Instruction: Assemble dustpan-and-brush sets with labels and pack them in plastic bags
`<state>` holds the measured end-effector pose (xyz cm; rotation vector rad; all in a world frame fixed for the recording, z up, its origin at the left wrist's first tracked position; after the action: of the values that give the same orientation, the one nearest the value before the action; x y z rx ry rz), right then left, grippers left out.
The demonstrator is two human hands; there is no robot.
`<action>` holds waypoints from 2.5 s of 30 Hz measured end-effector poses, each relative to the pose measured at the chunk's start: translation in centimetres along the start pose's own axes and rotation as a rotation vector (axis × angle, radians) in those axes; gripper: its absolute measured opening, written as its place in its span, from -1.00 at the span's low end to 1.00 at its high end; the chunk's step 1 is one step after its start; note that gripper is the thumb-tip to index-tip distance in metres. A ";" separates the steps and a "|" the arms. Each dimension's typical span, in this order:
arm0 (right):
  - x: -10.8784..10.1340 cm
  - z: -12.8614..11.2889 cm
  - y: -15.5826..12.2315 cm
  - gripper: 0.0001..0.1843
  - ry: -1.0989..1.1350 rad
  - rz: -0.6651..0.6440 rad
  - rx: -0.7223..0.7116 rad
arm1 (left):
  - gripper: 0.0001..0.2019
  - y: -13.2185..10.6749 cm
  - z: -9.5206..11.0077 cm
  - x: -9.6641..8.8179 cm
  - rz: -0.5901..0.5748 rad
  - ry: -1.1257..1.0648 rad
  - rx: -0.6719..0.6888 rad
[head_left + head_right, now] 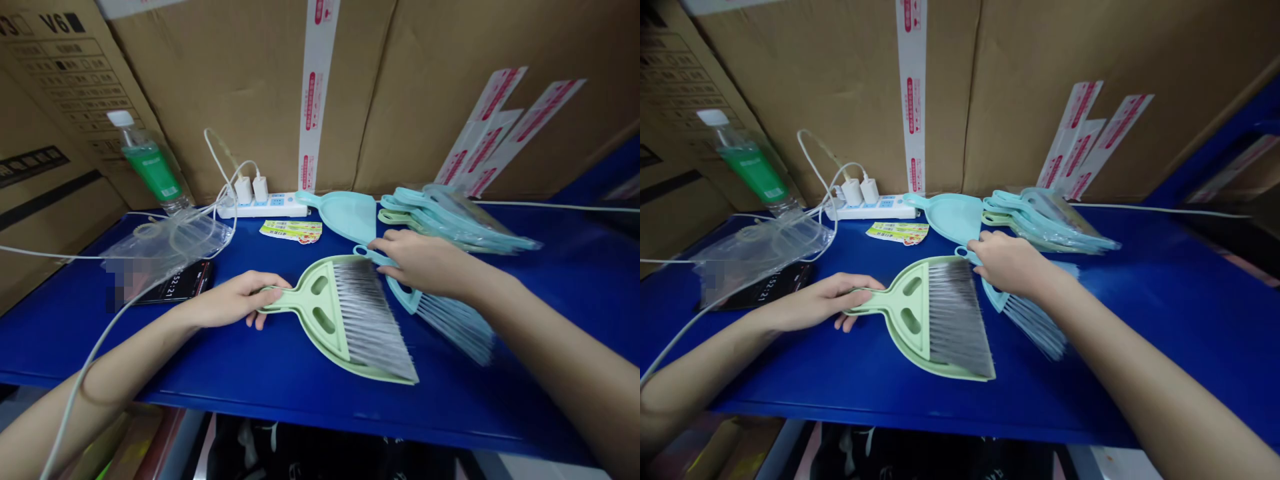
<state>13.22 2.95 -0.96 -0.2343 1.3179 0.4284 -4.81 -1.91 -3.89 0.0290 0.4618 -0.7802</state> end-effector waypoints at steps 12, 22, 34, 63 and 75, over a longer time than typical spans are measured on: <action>0.1 0.6 -0.7 -0.81 0.001 -0.093 -0.016 | -0.65 0.6 -1.4 0.4 0.089 -0.183 -0.046; -2.9 -8.3 -2.7 -0.05 0.577 -0.109 -0.274 | -0.63 0.6 -1.1 0.4 0.076 -0.202 -0.040; 0.5 -11.2 -3.5 0.05 0.657 -0.382 -0.339 | -0.63 0.5 -1.2 0.3 0.072 -0.138 -0.039; 0.3 -11.7 -3.6 0.00 0.661 -0.345 -0.357 | -0.66 0.6 -1.0 0.5 0.051 -0.145 0.000; -0.8 -10.8 -2.9 -0.17 0.650 -0.257 -0.358 | -0.68 0.3 -0.6 0.3 0.018 -0.035 0.007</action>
<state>4.77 -4.17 -2.99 -0.8896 1.8082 0.3787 -4.63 -1.74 -4.58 0.0255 0.4248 -0.7637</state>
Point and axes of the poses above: each hand's wrist, its own y-axis towards the middle knuckle, its own x-axis out of the palm, z = x × y, the point moved 10 cm from there along y, towards the middle knuckle, and after that the axes turned 7 degrees about x, right-handed, at the moved point
